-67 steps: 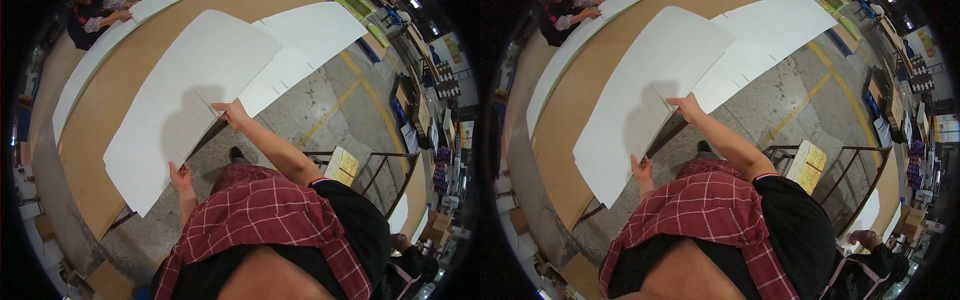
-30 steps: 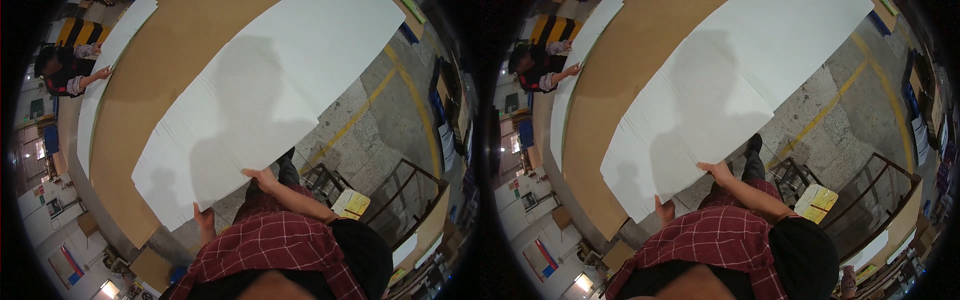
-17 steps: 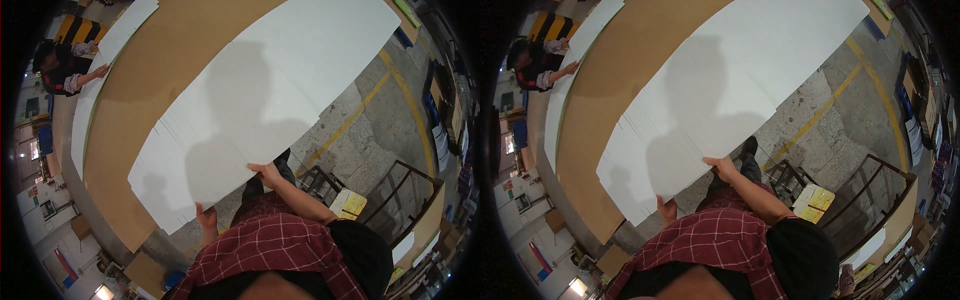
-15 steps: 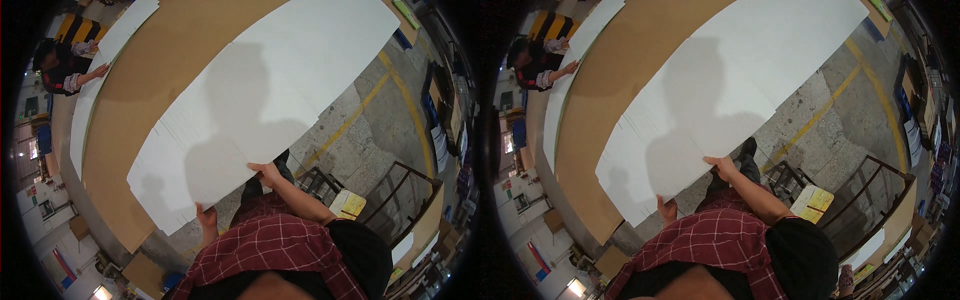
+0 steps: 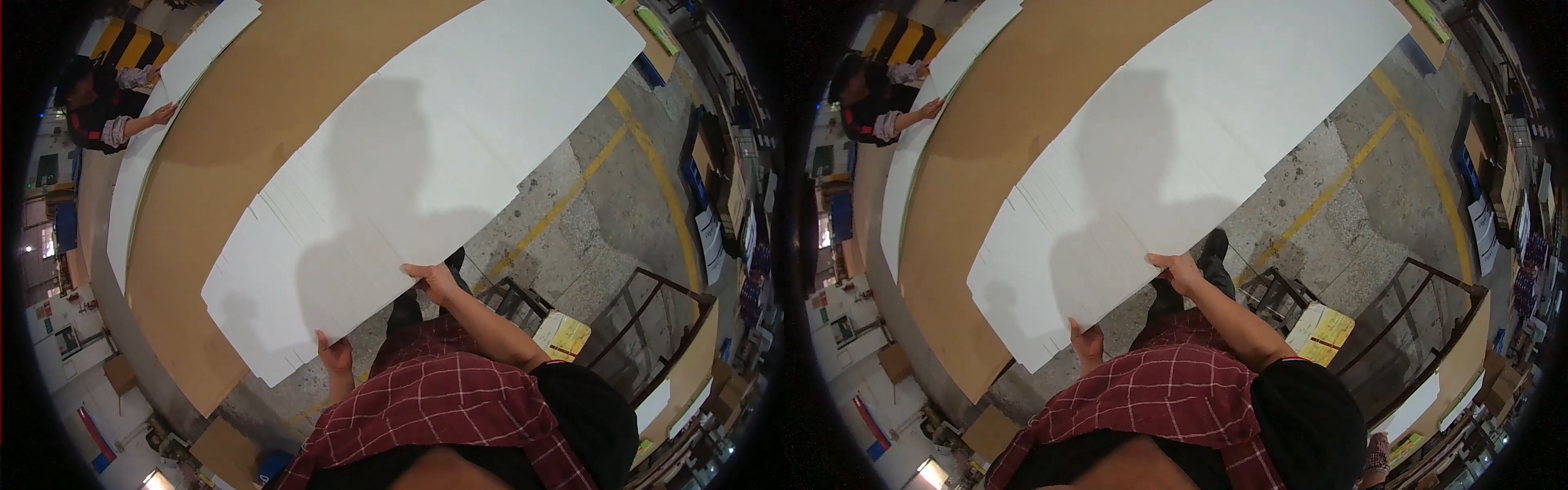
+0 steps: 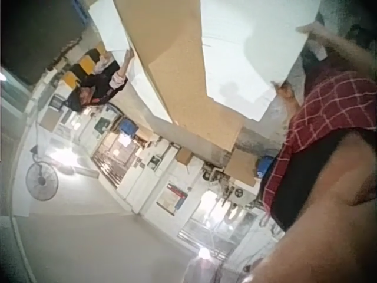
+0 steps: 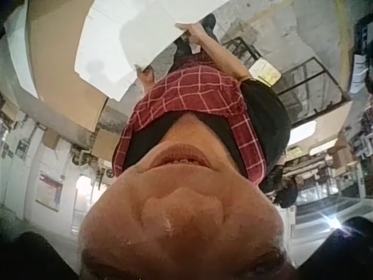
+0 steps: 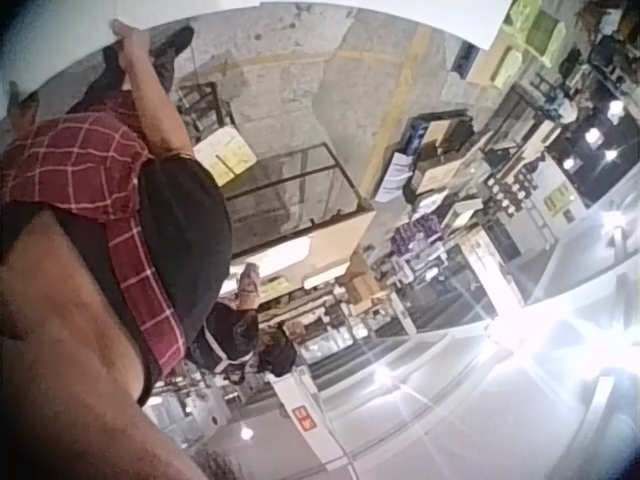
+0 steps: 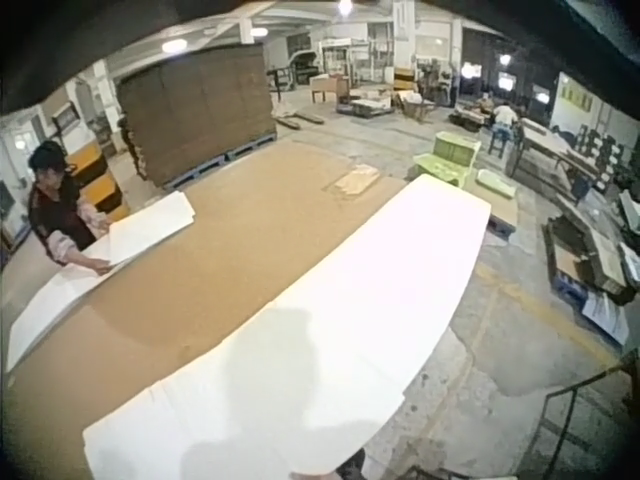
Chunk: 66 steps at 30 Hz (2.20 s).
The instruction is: Aligning and stacking large white paper sheets on an industrial work table.
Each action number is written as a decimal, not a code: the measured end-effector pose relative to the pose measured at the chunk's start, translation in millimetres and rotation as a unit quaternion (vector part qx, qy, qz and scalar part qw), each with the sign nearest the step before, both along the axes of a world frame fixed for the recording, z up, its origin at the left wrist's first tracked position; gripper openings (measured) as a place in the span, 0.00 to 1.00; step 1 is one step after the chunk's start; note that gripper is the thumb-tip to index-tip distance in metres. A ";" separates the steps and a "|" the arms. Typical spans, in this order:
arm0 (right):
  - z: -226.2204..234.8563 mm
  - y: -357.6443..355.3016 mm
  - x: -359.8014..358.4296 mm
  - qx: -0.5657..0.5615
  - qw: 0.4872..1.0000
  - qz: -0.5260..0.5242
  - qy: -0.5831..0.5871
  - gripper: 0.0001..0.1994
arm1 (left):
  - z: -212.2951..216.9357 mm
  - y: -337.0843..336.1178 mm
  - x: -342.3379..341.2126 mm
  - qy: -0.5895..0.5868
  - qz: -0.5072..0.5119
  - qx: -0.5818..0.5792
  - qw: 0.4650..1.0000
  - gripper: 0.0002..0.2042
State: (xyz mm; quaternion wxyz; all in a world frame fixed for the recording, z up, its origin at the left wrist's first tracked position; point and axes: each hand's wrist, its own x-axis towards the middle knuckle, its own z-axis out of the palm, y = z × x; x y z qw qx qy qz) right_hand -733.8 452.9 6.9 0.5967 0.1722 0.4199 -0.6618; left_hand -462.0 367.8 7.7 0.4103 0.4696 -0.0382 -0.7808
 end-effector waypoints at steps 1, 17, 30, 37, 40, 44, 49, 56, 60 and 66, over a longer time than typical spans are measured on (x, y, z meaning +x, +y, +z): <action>0.0 -0.4 0.8 -0.013 1.000 -0.014 0.009 0.20 | -0.7 0.3 -0.2 -0.005 0.000 -0.001 1.000 0.16; -17.6 2.1 -1.0 0.032 0.998 0.040 0.031 0.15 | -6.3 0.7 0.4 -0.021 -0.017 -0.010 1.000 0.15; -17.2 3.0 -6.6 0.065 0.990 0.119 0.043 0.19 | -7.2 0.6 -3.2 -0.047 0.029 -0.010 0.998 0.15; -11.1 0.1 -8.1 0.094 0.987 0.101 0.084 0.17 | -13.6 2.9 -6.8 -0.035 0.014 -0.029 0.999 0.15; -7.9 -1.3 -8.5 0.060 0.990 0.096 0.083 0.17 | -19.9 1.7 -2.3 -0.039 0.005 -0.035 0.999 0.15; -18.1 -0.6 -10.4 0.037 0.992 0.115 0.026 0.17 | -23.1 -3.9 2.1 -0.049 0.003 -0.035 0.998 0.15; -29.5 0.1 -8.6 0.039 0.996 0.080 0.026 0.14 | -15.4 1.2 -10.4 -0.074 0.013 -0.011 0.997 0.14; -14.0 -6.5 -10.9 0.055 0.994 0.090 -0.035 0.13 | -35.7 -4.5 15.7 -0.048 -0.026 -0.028 0.998 0.14; -13.6 -7.1 -12.5 0.063 0.994 0.071 -0.049 0.13 | -32.9 -2.2 8.4 -0.053 -0.010 -0.034 0.998 0.15; -18.3 -1.7 -18.0 0.071 0.992 0.083 -0.055 0.12 | -29.0 1.9 -1.2 -0.050 -0.006 -0.015 0.999 0.17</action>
